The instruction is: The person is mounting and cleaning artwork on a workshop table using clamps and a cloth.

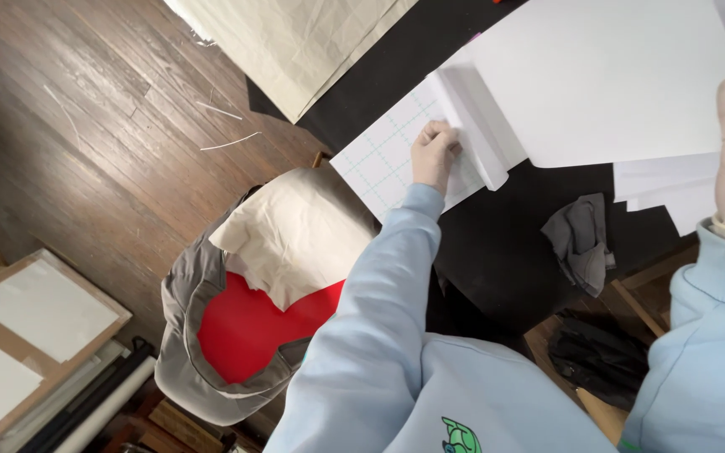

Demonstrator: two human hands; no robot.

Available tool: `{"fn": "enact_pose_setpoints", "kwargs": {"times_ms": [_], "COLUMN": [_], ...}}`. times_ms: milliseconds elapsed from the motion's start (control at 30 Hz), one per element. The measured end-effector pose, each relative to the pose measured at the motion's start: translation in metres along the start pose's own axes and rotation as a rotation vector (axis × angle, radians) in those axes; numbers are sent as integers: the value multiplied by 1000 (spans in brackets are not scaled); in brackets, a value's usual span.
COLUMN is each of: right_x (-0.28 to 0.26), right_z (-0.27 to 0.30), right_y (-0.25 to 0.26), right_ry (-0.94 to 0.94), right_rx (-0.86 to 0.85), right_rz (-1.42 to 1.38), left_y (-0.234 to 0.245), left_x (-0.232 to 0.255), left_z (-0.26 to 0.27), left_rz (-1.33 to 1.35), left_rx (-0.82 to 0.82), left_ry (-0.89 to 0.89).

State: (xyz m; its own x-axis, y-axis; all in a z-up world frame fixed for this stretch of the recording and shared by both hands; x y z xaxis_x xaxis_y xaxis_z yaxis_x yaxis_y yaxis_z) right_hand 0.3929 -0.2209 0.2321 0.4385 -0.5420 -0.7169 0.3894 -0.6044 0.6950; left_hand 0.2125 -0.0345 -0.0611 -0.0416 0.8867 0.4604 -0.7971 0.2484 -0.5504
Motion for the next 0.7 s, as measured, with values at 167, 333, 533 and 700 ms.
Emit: {"fn": "enact_pose_setpoints", "kwargs": {"times_ms": [167,333,533,700], "right_x": [26,59,51,39], "right_z": [6,20,16,15], "right_y": [0,-1,-8,-3], "right_ry": [-156,-32,-21,-44], "right_rx": [23,-49,-38,-37], "right_rz": [-183,-63,-54,-60], "left_y": [-27,-9,-58,-65], "left_x": [20,5,33,39], "left_z": [19,20,67,71], "left_rz": [-259,-105,-578,-648], "left_rx": [122,184,274,525], "left_ry": [-89,-146,-448,-339]}}
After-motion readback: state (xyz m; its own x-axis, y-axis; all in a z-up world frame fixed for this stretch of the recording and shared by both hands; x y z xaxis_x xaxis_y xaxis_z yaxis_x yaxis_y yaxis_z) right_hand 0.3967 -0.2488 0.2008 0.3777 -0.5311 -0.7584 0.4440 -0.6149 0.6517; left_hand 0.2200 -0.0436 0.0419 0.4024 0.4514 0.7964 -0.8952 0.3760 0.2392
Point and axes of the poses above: each hand's wrist, its own z-axis away from the middle knuckle, its own y-axis out of the back of the hand, x = y × z, the point moved 3 cm from there along -z, towards the middle knuckle, and after that the axes turned 7 degrees about y, right-handed, at the moved point
